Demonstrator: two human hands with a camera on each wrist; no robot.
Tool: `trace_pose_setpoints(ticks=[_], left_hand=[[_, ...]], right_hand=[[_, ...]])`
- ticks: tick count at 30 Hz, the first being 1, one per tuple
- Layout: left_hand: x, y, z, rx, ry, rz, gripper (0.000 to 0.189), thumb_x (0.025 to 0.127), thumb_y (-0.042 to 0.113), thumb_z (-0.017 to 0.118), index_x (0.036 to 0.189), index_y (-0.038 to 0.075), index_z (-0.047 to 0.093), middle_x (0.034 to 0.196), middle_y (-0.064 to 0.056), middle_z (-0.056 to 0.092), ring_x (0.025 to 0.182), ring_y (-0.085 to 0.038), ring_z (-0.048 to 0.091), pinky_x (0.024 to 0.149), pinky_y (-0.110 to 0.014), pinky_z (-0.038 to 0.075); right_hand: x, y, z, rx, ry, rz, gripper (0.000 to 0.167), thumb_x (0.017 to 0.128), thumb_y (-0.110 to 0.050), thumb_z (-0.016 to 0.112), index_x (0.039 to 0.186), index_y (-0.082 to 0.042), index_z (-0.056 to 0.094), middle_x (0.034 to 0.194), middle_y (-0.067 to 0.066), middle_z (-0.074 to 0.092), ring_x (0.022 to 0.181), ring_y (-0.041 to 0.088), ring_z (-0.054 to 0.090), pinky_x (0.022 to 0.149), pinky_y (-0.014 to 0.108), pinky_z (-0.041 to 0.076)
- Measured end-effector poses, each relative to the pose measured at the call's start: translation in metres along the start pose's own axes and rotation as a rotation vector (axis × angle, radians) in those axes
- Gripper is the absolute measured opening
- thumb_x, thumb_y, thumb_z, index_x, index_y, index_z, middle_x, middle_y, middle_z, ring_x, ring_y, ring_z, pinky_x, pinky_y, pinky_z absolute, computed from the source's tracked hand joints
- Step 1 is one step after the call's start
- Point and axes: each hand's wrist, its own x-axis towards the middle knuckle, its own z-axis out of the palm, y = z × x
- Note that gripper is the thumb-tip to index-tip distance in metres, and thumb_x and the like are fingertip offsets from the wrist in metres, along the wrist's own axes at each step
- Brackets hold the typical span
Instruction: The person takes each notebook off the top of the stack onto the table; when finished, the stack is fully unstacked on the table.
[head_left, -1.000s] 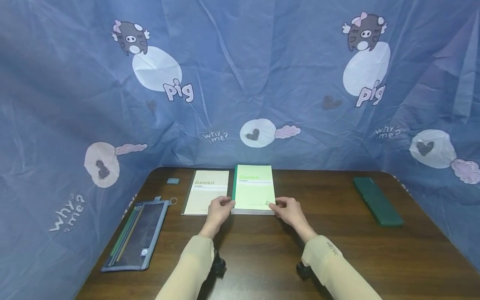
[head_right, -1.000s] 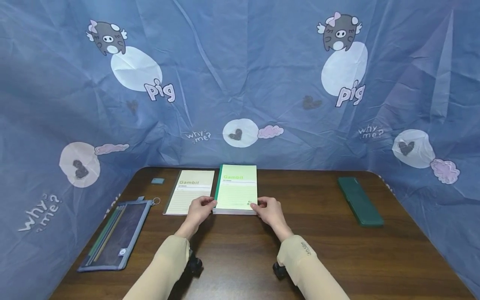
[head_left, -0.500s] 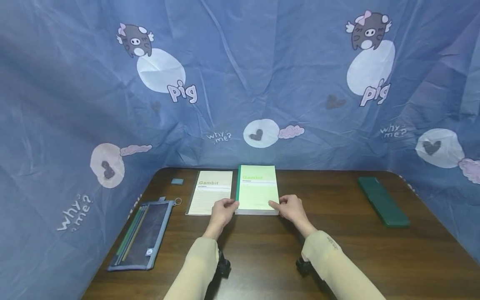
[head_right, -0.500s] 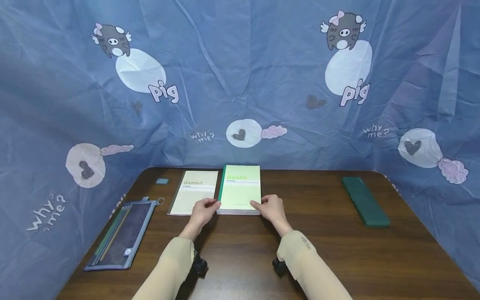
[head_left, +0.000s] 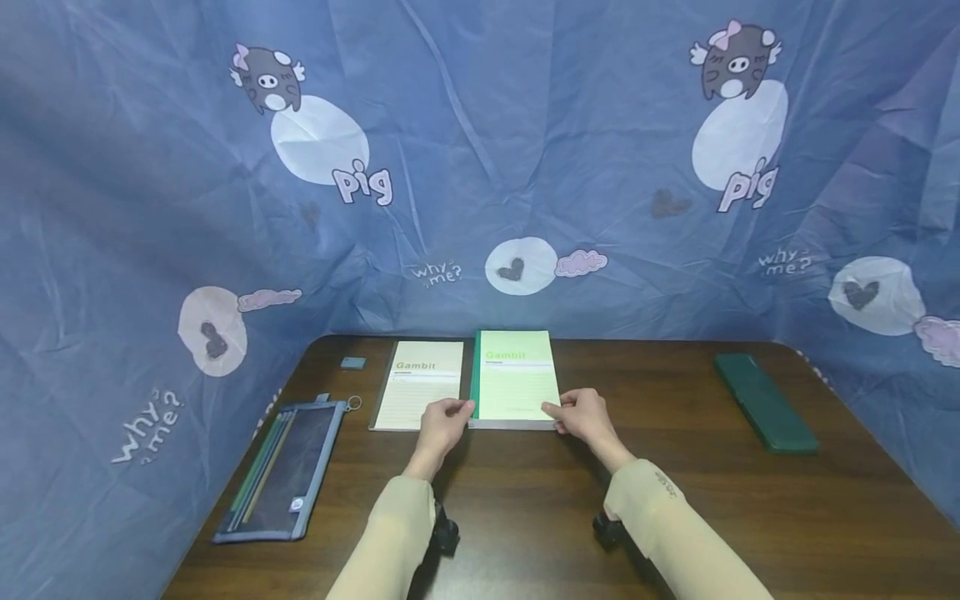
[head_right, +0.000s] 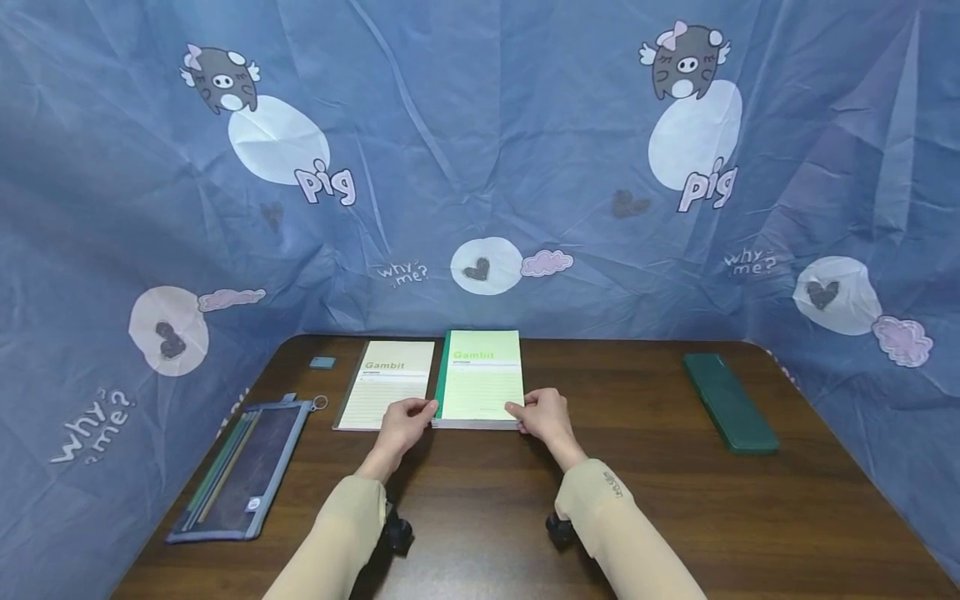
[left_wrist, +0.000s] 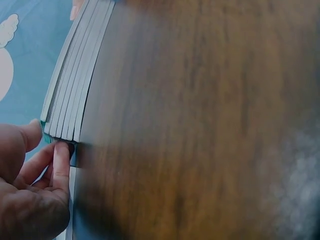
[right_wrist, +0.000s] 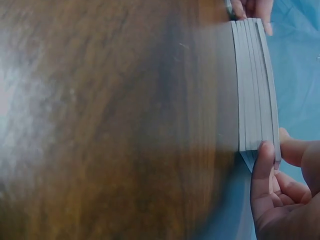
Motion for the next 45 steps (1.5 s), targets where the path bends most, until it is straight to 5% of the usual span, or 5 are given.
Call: trace_pose_setpoints(ticks=[16,24,36,45], left_hand=[[0.002,-0.002,-0.001,0.002,-0.016,0.006,0.036,0.097,0.025,0.065,0.121,-0.002,0.066,0.110,-0.015,0.067,0.104,-0.029,0.064,0.091,-0.045,0.051],[0.003,-0.003,0.000,0.009,-0.012,0.015,0.035,0.097,0.023,0.066,0.120,-0.002,0.066,0.107,-0.013,0.068,0.100,-0.027,0.065,0.089,-0.043,0.052],[0.004,-0.002,0.000,0.000,-0.027,0.029,0.036,0.097,0.024,0.065,0.120,-0.003,0.066,0.109,-0.015,0.068,0.102,-0.028,0.065,0.089,-0.044,0.052],[0.007,-0.004,0.002,0.016,-0.011,0.009,0.035,0.097,0.025,0.066,0.119,-0.001,0.067,0.105,-0.012,0.069,0.100,-0.025,0.065,0.088,-0.042,0.052]], right_hand=[[-0.004,0.013,-0.039,0.168,-0.091,0.092,0.032,0.095,-0.007,0.066,0.115,0.016,0.057,0.092,0.020,0.068,0.062,0.013,0.068,0.063,0.025,0.057],[0.002,0.034,-0.071,0.265,-0.129,0.152,0.051,0.098,-0.011,0.064,0.133,0.020,0.045,0.091,0.014,0.067,0.067,0.012,0.067,0.065,0.022,0.057],[0.003,0.068,-0.113,0.299,-0.164,0.206,0.060,0.099,-0.014,0.064,0.138,0.021,0.034,0.085,0.005,0.064,0.067,0.007,0.066,0.065,0.019,0.056],[0.001,0.078,-0.120,0.260,-0.162,0.222,0.058,0.098,-0.014,0.064,0.136,0.022,0.038,0.083,0.005,0.064,0.065,0.007,0.066,0.065,0.020,0.056]])
